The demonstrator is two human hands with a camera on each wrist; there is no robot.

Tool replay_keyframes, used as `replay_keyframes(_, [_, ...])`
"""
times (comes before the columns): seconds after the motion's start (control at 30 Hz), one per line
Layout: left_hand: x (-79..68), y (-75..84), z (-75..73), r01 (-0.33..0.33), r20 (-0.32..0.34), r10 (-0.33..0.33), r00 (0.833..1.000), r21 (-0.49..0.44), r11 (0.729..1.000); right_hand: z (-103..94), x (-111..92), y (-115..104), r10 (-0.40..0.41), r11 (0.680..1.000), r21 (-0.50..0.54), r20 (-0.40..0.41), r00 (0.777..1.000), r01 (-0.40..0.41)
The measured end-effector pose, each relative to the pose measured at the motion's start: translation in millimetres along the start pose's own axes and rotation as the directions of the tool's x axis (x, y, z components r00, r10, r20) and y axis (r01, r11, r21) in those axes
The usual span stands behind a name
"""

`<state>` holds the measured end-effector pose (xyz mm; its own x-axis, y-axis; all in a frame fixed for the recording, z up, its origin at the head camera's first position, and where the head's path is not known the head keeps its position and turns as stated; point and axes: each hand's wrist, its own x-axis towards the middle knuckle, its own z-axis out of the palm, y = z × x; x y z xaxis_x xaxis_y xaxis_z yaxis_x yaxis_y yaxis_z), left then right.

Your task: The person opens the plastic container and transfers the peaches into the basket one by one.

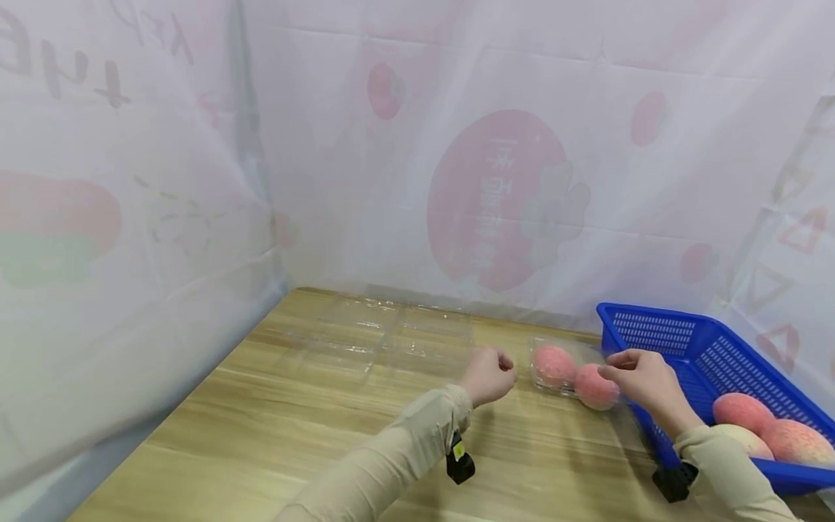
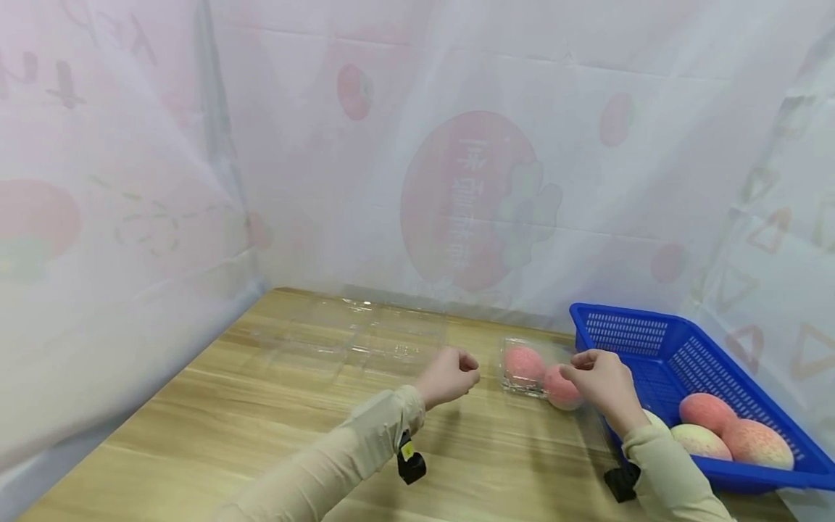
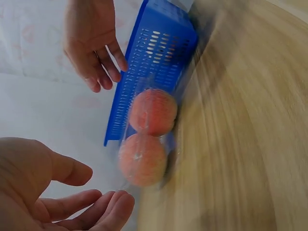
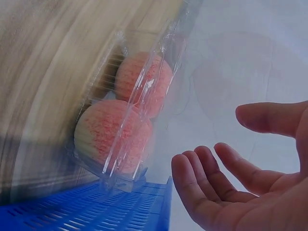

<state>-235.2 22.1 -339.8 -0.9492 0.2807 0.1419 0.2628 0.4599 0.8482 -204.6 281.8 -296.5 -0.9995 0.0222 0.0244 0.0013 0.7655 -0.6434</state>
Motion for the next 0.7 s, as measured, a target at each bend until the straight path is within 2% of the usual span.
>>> replay_keyframes(0.07, [3.5, -1.8, 8.7, 0.047, -0.010, -0.048, 0.999, -0.064, 0.997, 2.4, -2, 1, -0.001, 1.000, -0.004, -0.015, 1.000, 0.001])
replay_keyframes(0.17, [9.0, -1.9, 22.9, 0.128, -0.022, -0.136, 0.991, -0.215, 0.968, 7.7, -4, 2, -0.010, 1.000, -0.005, -0.031, 0.999, 0.010])
replay_keyframes(0.23, [12.1, -1.7, 32.7, 0.183, -0.036, -0.202, 0.979, -0.295, 0.938, 12.2, -5, 3, -0.020, 1.000, -0.004, -0.040, 0.999, 0.020])
replay_keyframes(0.37, [16.3, 1.8, 49.1, 0.262, -0.067, -0.308, 0.949, -0.377, 0.888, 20.1, -5, 7, -0.021, 1.000, 0.009, -0.072, 0.997, 0.022])
replay_keyframes(0.53, [21.1, 4.8, 63.5, 0.294, -0.062, -0.379, 0.924, -0.520, 0.802, 28.0, -6, 15, 0.023, 0.998, 0.060, -0.087, 0.996, -0.018])
replay_keyframes(0.63, [25.7, 3.6, 69.4, 0.297, -0.084, -0.408, 0.909, -0.558, 0.775, 33.4, -5, 18, 0.044, 0.994, 0.100, -0.071, 0.996, -0.036])
replay_keyframes(0.7, [29.0, 1.5, 72.6, 0.294, -0.112, -0.425, 0.898, -0.566, 0.770, 37.0, -4, 20, 0.054, 0.991, 0.128, -0.061, 0.997, -0.046])
